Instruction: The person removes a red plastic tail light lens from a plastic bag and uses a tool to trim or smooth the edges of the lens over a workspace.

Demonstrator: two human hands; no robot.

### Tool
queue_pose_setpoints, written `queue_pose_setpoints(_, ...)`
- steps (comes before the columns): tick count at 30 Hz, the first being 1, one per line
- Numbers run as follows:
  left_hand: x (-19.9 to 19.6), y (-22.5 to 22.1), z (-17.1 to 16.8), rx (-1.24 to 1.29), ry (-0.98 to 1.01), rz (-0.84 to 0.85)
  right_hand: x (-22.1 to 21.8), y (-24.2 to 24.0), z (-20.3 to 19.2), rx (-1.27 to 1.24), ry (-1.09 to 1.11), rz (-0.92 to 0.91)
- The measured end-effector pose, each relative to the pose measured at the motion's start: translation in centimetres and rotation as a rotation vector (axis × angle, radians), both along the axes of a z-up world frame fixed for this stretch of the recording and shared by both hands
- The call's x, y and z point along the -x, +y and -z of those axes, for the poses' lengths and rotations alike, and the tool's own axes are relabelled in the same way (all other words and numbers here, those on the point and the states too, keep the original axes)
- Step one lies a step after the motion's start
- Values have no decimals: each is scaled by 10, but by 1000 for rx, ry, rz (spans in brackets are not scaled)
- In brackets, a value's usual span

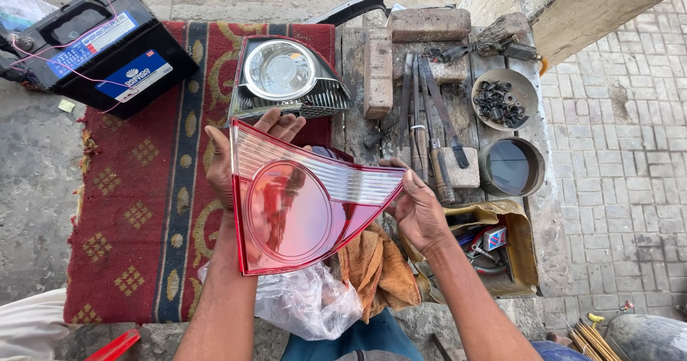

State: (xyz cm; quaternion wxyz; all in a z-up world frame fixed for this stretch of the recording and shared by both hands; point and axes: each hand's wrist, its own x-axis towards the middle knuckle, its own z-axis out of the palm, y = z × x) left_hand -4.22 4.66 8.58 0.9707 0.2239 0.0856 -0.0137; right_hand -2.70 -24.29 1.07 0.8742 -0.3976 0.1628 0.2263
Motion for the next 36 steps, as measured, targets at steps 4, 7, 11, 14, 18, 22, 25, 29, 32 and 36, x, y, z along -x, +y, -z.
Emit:
queue_pose_setpoints(4,0,4,13,8,-6,6,-3,-4,-5,14,-6,-12)
queue_pose_setpoints(7,1,-1,10,61,37,-9,-5,-7,-16,13,-34,-24)
queue_pose_setpoints(11,0,-1,14,121,9,11,-5,-14,-24,-17,-72,-38)
queue_pose_setpoints(14,-4,-1,10,156,-16,21,-8,-15,-28,-46,-115,-44)
queue_pose_setpoints(18,-6,-7,-3,169,-50,-7,-9,-22,-25,-55,-151,-63)
queue_pose_setpoints(22,-13,-3,10,164,-87,13,-6,-21,-31,-55,-159,-66)
queue_pose_setpoints(25,-20,2,16,170,-137,82,-10,-20,-35,-51,-155,-61)
queue_pose_setpoints(29,-17,4,19,200,-132,109,-6,-22,-35,-57,-142,-66)
queue_pose_setpoints(32,-12,5,15,194,-135,109,-5,-21,-37,-67,-152,-79)
queue_pose_setpoints(36,-15,9,23,207,-126,96,-6,-19,-40,-63,-159,-87)
